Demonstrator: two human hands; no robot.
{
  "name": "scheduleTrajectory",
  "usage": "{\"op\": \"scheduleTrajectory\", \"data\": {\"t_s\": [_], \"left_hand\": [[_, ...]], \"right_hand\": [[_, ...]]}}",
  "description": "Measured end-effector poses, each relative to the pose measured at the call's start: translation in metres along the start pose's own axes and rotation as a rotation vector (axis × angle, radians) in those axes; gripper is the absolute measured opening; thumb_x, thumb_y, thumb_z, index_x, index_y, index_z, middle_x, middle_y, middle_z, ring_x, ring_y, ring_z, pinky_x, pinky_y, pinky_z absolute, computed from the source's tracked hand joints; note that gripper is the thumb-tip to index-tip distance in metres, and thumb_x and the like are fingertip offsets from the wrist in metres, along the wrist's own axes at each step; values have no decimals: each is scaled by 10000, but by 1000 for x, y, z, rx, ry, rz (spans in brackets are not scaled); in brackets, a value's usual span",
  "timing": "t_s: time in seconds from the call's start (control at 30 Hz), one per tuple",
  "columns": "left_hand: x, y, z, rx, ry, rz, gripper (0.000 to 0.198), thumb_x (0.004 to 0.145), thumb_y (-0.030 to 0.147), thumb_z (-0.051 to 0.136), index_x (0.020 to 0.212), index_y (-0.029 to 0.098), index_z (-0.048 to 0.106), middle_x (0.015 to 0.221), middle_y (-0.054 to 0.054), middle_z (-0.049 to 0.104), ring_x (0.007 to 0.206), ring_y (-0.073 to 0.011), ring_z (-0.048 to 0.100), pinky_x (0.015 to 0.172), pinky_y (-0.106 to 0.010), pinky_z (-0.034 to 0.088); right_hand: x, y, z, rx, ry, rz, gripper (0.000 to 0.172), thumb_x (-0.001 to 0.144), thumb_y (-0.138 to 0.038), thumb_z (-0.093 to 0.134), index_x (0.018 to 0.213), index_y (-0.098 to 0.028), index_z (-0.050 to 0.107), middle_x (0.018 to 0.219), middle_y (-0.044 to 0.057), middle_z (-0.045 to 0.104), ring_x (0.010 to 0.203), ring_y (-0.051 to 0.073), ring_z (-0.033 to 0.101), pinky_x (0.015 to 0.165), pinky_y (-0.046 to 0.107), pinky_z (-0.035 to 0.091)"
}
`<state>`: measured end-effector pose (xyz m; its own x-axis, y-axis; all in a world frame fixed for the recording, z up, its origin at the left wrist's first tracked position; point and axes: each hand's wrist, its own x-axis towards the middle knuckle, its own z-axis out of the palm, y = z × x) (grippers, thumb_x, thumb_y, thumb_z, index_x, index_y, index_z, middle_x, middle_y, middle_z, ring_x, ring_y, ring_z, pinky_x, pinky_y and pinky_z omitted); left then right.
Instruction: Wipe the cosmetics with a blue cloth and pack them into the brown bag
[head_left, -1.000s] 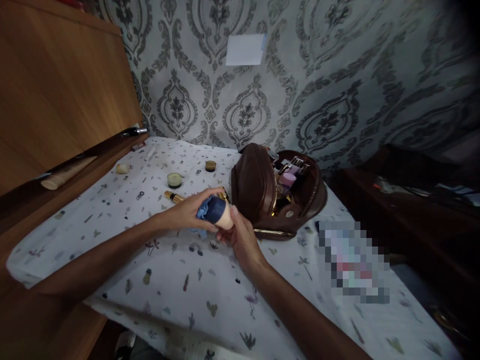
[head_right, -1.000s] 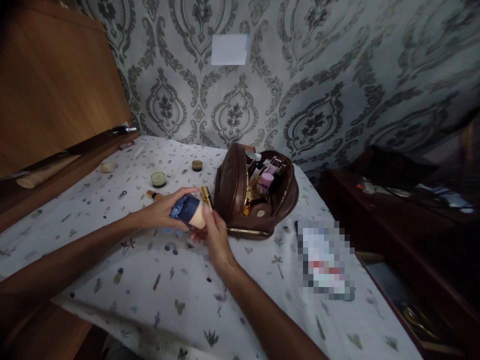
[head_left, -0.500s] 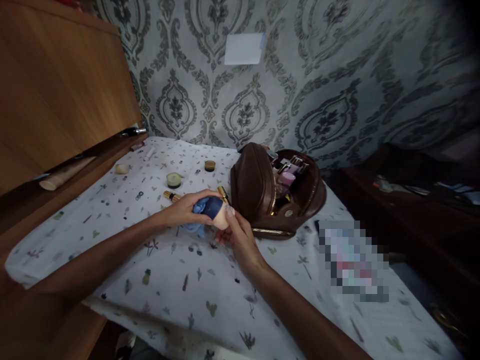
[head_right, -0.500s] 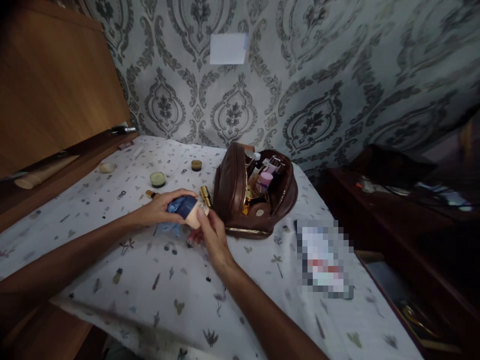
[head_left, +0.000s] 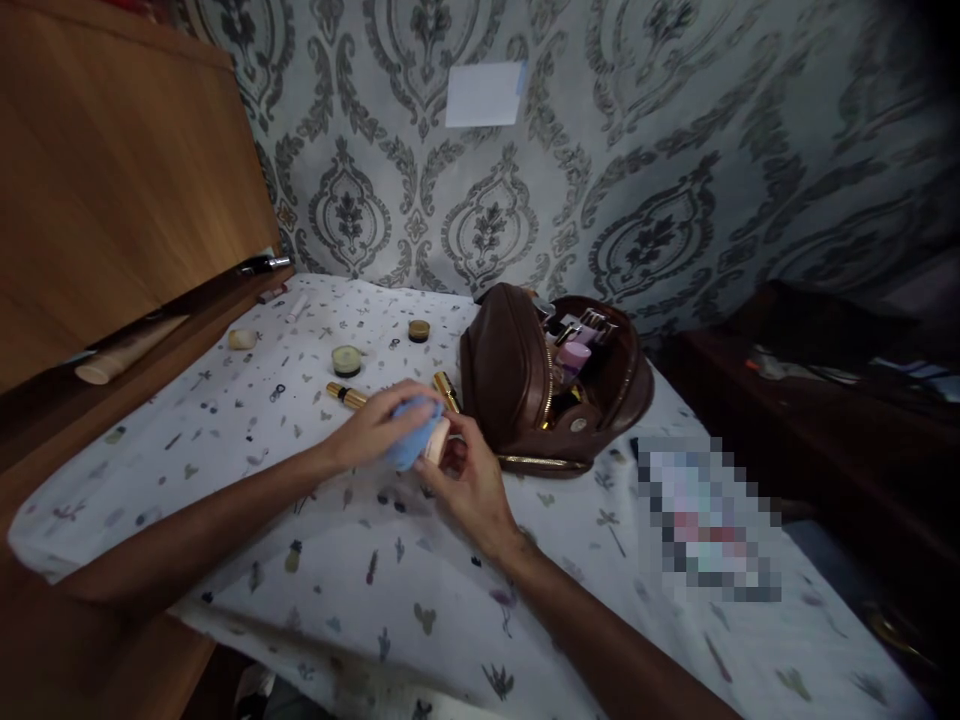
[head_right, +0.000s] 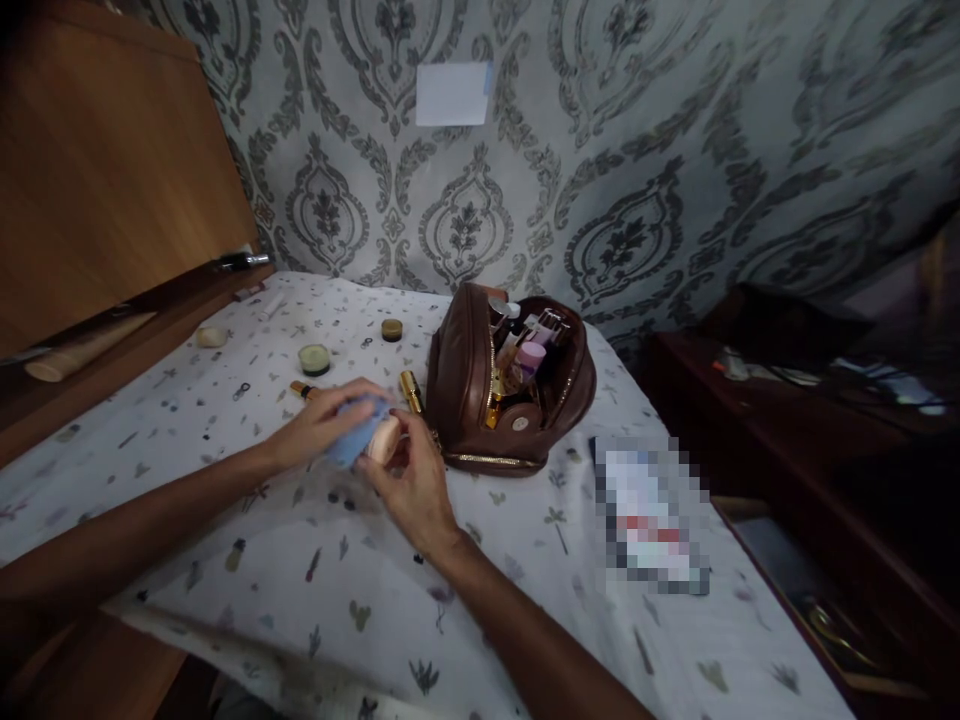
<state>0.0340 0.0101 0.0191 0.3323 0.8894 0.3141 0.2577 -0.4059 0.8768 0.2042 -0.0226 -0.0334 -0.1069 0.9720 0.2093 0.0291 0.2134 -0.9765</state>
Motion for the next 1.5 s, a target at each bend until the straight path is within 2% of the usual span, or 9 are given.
{"op": "scheduleTrajectory", "data": {"t_s": [0.07, 0.23, 0.47, 0.67, 0.77, 0.9, 1.07, 1.33, 1.5], "left_hand": [[-5, 4, 3, 144, -108, 94, 336, 967, 479, 518, 1090, 201, 662, 1117, -95, 647, 1065, -243, 609, 973, -357, 469], [-7, 1, 3, 186, -90, 123, 429, 952, 464, 556, 1281, 190, 547, 1222, -105, 615, 1129, -256, 590, 985, -356, 456], [-6, -12, 6, 49, -118, 94, 738, 755, 513, 787, 1329, 185, 458, 1212, -100, 609, 1108, -283, 596, 947, -364, 473], [-7, -12, 6, -135, -117, -7, 678, 711, 559, 807, 1196, 186, 515, 1041, -51, 625, 904, -217, 616, 770, -295, 497], [-7, -11, 4, -63, -81, 5, 534, 768, 562, 750, 1082, 177, 556, 972, -31, 614, 878, -201, 598, 753, -279, 476], [-8, -10, 4, 82, -37, 25, 394, 873, 562, 617, 906, 175, 550, 790, 14, 548, 737, -155, 535, 669, -257, 422], [-7, -7, 5, 51, 36, 19, 485, 983, 594, 401, 767, 177, 526, 712, 6, 527, 676, -147, 508, 643, -270, 404], [-3, -14, 7, -83, 67, -88, 529, 927, 691, 458, 831, 181, 561, 783, -15, 565, 745, -172, 537, 670, -274, 442], [-10, -9, 7, -145, -120, -52, 667, 805, 747, 612, 1145, 176, 553, 980, -55, 624, 932, -233, 587, 792, -302, 484]], "right_hand": [[0, 1, -1, -14, 20, -40, 565, 678, -392, 814, 1167, -223, 587, 1118, 86, 660, 919, 230, 657, 817, 382, 558], [3, -6, -4, 208, 49, 35, 529, 707, -454, 828, 1133, -237, 600, 1061, 49, 701, 866, 198, 662, 769, 334, 563], [6, -19, -9, 683, -178, 435, 518, 795, -695, 681, 843, -180, 648, 586, -19, 633, 477, 106, 574, 448, 196, 435], [9, -15, -8, 754, -340, 691, 685, 930, -769, 348, 820, -163, 647, 607, 36, 671, 428, 99, 538, 424, 201, 426], [7, -11, -6, 708, -296, 632, 605, 880, -754, 510, 860, -167, 657, 675, 34, 693, 520, 116, 617, 465, 202, 452], [2, -8, -1, 661, -195, 406, 488, 771, -656, 741, 945, -209, 652, 757, 0, 691, 634, 132, 654, 515, 218, 483], [-3, -11, 3, 643, -272, 389, 524, 695, -547, 855, 1035, -245, 595, 836, -31, 687, 611, 115, 653, 558, 235, 495], [0, -15, -1, 699, -255, 416, 515, 674, -578, 854, 993, -249, 619, 904, -24, 692, 698, 116, 645, 597, 225, 510], [2, -16, -2, 696, -193, 345, 513, 685, -543, 861, 1093, -303, 661, 919, -35, 675, 742, 105, 586, 566, 182, 452]]}}
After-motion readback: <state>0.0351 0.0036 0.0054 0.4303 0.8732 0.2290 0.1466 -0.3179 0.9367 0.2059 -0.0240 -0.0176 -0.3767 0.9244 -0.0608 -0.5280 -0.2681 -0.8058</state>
